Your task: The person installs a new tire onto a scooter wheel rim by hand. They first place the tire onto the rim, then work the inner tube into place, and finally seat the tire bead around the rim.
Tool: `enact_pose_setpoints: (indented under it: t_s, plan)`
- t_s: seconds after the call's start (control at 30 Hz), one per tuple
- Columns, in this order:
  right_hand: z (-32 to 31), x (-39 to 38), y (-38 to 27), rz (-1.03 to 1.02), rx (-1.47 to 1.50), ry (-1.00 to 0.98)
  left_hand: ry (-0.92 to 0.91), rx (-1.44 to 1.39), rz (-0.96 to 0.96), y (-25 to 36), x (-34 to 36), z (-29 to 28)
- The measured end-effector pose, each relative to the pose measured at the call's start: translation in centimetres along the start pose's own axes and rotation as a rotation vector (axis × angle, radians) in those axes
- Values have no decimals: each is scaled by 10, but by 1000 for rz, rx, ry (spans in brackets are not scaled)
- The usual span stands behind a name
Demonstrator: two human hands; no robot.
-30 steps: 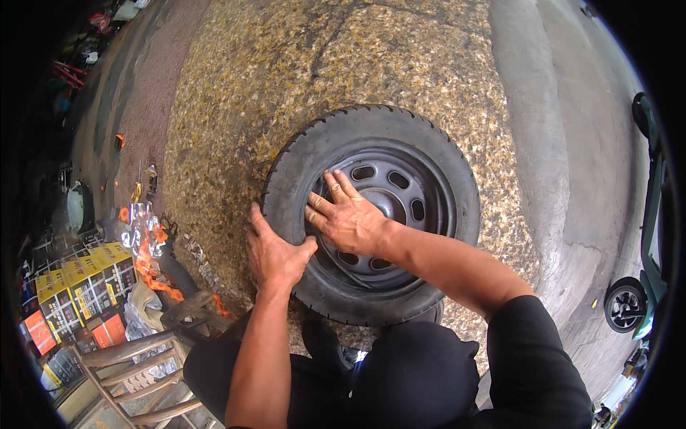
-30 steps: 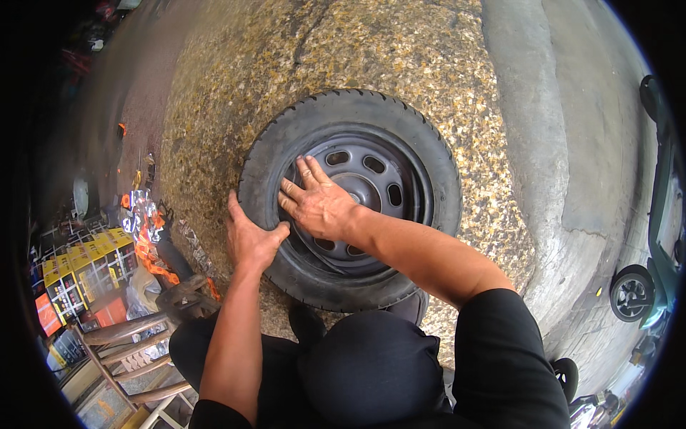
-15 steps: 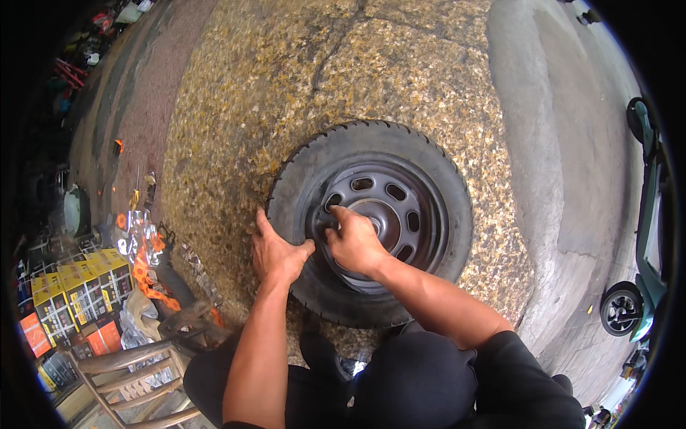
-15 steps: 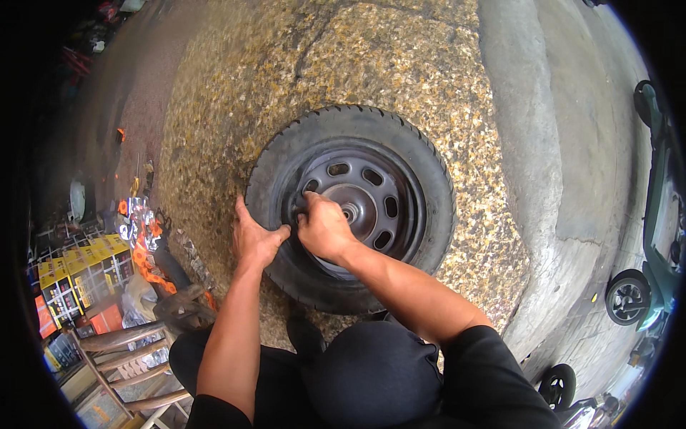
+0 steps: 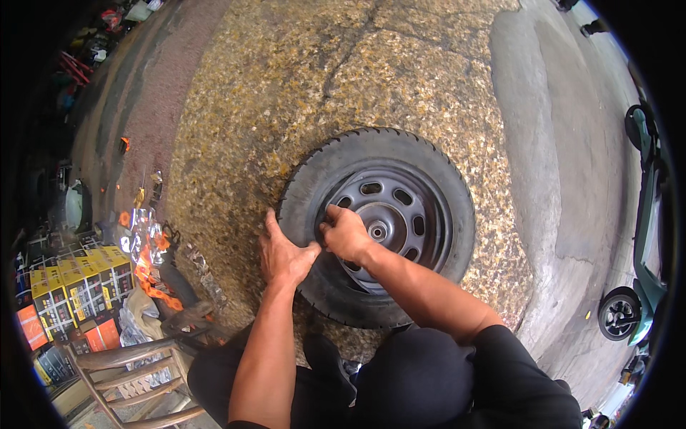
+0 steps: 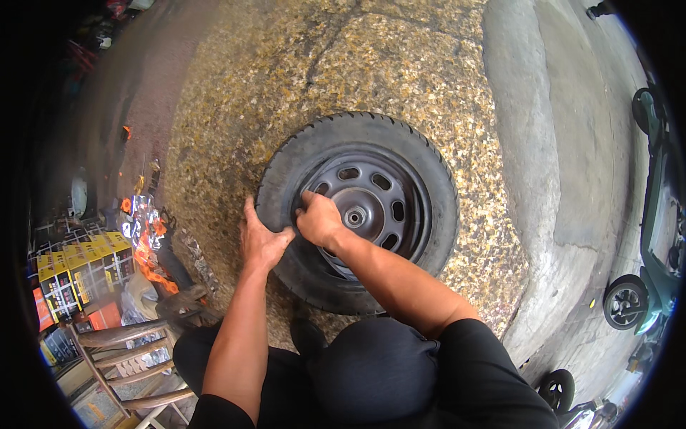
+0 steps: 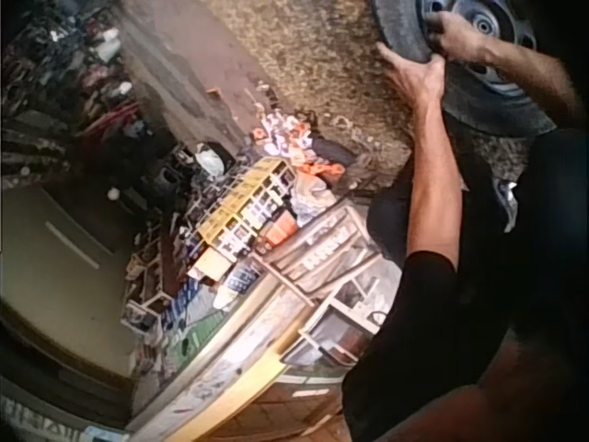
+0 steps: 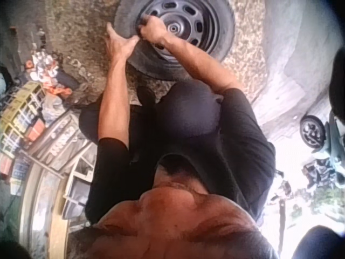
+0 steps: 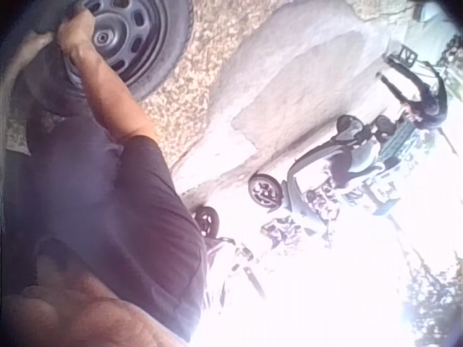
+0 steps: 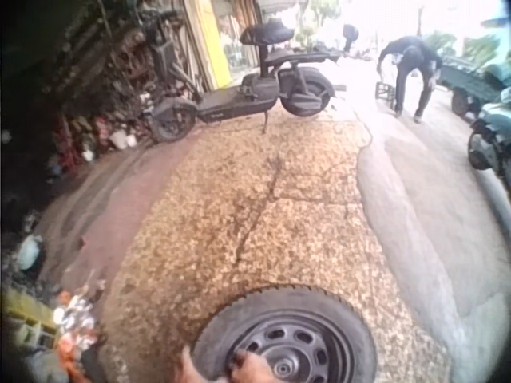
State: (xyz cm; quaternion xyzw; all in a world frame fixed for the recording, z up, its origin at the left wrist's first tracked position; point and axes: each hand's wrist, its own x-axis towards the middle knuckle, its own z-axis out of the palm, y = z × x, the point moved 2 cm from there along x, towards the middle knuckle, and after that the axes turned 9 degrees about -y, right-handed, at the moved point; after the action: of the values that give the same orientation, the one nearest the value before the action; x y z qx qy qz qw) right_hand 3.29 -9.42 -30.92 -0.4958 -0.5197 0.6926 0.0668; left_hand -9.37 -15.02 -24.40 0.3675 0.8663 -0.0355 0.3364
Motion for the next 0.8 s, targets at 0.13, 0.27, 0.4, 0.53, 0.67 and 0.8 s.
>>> enact_pose_setpoints:
  t_s: [0.13,0.27,0.4,0.53,0.67,0.8]
  plan:
    - [8,-1,4,-174,-195,169,104,-269,168,-28,23,5]
    - [5,-5,7,-110,-104,45,86,-622,146,-58,47,19]
    - [9,-15,1,-91,-220,23,-81,-821,203,-64,51,35]
    - [13,-28,-5,-72,-178,-29,-189,-996,192,-57,36,31]
    - [1,-41,-15,-70,14,-42,-249,-965,212,-40,16,5]
    - [-17,-53,-31,43,468,-104,-137,-661,354,-5,-1,-32]
